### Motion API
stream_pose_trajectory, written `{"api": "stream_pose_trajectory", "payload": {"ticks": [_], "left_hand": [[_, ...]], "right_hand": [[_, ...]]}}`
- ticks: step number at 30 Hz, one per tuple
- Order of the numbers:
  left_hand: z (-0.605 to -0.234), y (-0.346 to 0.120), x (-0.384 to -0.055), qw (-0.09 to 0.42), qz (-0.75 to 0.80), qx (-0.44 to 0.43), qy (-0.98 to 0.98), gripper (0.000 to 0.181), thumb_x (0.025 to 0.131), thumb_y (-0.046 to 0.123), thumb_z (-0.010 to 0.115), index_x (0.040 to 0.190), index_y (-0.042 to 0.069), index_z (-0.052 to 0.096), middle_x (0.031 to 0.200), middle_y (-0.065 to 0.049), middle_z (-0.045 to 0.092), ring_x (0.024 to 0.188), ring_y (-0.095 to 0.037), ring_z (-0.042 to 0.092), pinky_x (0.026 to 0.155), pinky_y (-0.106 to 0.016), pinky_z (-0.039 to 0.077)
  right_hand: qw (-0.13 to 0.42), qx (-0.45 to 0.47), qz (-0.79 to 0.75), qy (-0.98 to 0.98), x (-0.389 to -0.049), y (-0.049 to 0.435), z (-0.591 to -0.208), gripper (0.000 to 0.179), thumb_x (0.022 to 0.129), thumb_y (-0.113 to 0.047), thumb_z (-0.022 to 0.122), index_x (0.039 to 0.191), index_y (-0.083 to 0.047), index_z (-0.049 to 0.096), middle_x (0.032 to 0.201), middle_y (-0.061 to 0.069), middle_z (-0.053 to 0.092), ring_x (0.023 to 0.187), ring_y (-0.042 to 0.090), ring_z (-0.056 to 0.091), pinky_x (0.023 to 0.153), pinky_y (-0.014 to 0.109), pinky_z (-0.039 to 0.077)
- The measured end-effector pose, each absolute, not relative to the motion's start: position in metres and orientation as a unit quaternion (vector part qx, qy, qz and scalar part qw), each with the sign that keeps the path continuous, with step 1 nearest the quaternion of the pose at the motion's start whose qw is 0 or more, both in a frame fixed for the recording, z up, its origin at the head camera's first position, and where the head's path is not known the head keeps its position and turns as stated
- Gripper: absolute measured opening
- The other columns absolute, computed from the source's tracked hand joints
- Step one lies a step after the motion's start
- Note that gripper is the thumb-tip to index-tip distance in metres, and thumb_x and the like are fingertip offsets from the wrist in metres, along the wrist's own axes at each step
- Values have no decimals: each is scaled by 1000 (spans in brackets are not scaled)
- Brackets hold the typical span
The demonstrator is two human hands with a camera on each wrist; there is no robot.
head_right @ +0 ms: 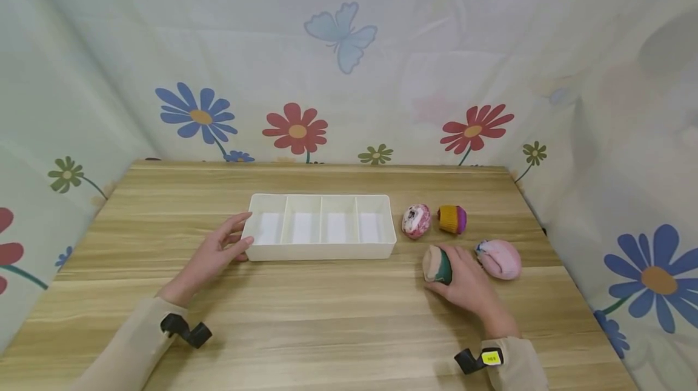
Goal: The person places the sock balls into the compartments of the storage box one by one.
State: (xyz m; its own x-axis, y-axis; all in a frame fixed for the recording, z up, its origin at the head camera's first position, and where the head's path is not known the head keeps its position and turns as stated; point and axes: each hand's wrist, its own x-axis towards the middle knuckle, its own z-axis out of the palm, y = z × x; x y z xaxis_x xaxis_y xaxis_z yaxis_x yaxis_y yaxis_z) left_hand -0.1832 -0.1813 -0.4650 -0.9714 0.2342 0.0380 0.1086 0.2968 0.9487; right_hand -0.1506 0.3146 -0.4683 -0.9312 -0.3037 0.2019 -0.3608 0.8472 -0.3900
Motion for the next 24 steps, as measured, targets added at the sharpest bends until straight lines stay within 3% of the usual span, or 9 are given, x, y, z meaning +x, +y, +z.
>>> {"api": "stream_pose_trajectory", "payload": {"ticks": [8,24], "left_hand": [[-441,-174,-171,57,591,106,798,56,95,17,55,143,5,30,137,-30,35,118,-44,41,77,-50,49],[-436,-173,-171,63,593,99,796,55,96,15,53,144,5,29,137,-30,35,118,-44,42,77,-53,48]], "right_hand": [[60,166,222,-959,-159,306,-455,81,67,-34,83,131,-4,43,121,20,51,105,35,49,84,53,41],[42,178,229,-956,-184,279,-427,88,71,-37,81,139,-3,35,128,23,44,110,35,44,87,55,40]]}}
